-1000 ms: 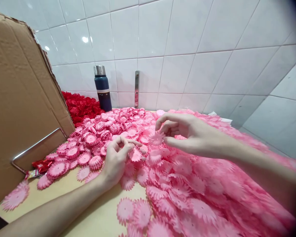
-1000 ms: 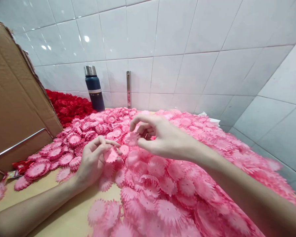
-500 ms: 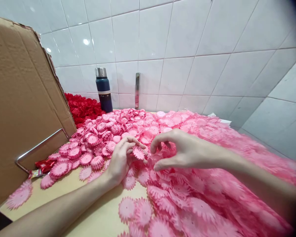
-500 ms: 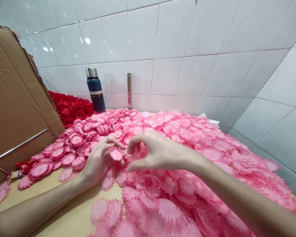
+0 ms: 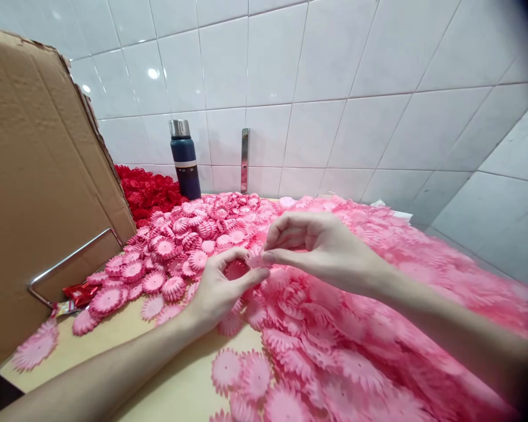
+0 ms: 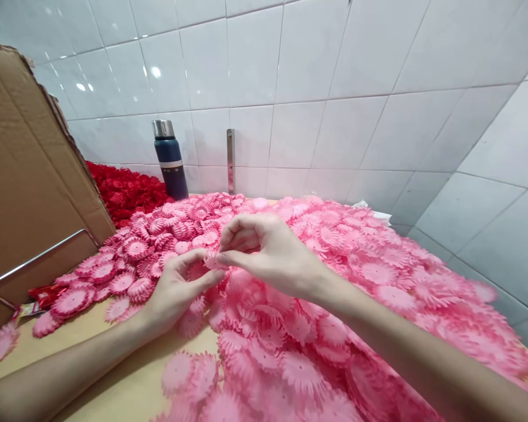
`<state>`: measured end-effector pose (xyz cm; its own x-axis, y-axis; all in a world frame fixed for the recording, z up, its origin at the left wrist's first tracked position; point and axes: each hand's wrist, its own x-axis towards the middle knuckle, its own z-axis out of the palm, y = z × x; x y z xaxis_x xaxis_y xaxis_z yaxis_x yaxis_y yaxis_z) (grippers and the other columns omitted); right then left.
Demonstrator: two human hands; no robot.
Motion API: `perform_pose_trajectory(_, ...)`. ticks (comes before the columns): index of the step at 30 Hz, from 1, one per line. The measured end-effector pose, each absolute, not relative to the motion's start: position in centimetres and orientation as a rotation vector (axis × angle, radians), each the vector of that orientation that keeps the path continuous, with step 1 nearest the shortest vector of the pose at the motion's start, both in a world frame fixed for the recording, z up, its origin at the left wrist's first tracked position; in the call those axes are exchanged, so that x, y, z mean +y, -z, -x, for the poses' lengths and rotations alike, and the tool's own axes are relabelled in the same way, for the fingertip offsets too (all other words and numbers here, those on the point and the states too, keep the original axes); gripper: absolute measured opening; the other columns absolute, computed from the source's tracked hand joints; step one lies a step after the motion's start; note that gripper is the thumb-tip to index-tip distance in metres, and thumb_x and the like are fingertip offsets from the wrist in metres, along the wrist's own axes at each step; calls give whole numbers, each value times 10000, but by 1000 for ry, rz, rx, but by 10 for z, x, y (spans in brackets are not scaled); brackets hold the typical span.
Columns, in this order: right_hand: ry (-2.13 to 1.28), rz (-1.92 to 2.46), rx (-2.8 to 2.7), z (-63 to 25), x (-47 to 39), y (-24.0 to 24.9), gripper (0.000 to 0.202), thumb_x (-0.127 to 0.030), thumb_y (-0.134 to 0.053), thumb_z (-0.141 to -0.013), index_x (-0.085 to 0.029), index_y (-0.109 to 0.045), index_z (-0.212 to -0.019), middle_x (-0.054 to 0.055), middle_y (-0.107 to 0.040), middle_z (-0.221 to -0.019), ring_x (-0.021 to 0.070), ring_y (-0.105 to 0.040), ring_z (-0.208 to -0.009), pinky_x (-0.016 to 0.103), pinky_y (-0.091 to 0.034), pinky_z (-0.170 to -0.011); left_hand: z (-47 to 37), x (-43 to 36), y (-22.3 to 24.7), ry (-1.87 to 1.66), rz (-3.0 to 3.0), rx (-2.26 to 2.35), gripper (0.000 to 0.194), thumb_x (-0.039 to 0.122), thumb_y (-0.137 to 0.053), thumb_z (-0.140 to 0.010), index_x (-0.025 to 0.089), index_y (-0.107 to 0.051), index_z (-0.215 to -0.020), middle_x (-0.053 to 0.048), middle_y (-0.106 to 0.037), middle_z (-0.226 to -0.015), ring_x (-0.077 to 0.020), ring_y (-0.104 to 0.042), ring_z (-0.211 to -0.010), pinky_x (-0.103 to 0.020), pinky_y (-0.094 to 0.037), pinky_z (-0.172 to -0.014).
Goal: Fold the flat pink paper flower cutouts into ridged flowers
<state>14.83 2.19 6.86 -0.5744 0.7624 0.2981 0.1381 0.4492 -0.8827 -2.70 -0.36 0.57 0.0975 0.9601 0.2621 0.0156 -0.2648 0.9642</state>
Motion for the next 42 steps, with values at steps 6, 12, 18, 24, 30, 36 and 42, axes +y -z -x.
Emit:
perform_pose_trajectory(6,-1045,817,-2112,-147,18,-67,192,-210,-683,-756,-179,-596,-925,42,-667,-929,161,-662,-833,309,-571,-774,29,-3,-3,-1325,-1486,1067,281,387,-666,-772,143,-621,-640,-4,-557,-606,-107,-483,-550,-226,-384,-528)
perform_pose_trajectory(12,-1089,860,-2160,-145,16,-69,315,-203,-690,-744,-183,-576,-1037,39,-683,-915,164,-667,-837,300,-566,-748,32,0,0,-1328,-1528,1048,465,474,-568,-827,143,-496,-508,30,-398,-518,-85,-346,-501,-236,-293,-503)
perform_pose_trajectory(18,-1109,843,-2170,-148,19,-70,181,-292,-630,-806,-180,-639,-948,39,-697,-894,163,-658,-807,297,-538,-708,31,0,2,-1277,-1566,1001,479,506,-569,-811,146,-476,-509,37,-379,-517,-83,-334,-497,-237,-278,-501)
perform_pose_trajectory(24,-933,927,-2188,-149,24,-68,145,-257,-546,-843,-171,-651,-792,28,-680,-781,139,-617,-693,276,-495,-620,29,-4,-1,-1228,-1592,1014,363,370,-699,-735,138,-530,-512,18,-502,-538,-93,-431,-527,-228,-346,-534)
perform_pose_trajectory(30,-888,1037,-1891,-158,38,-68,70,-229,-587,-799,-171,-626,-793,50,-697,-785,167,-662,-736,283,-532,-659,28,-4,-3,-1257,-1619,1069,345,347,-686,-754,150,-549,-506,17,-532,-534,-98,-468,-531,-226,-388,-557)
perform_pose_trajectory(36,-947,1051,-1898,-163,36,-69,300,-274,-711,-690,-181,-592,-949,62,-706,-794,206,-677,-735,307,-543,-612,27,-4,-6,-1259,-1664,1167,202,358,-701,-743,158,-671,-739,-35,-666,-745,-160,-594,-713,-268,-454,-689)
perform_pose_trajectory(42,-835,966,-1961,-160,34,-66,266,-359,-683,-747,-184,-583,-922,10,-654,-652,140,-597,-569,260,-447,-494,30,-6,-7,-1275,-1594,1087,293,196,-569,-815,183,-642,-1099,-77,-652,-1054,-214,-572,-1018,-316,-435,-889)
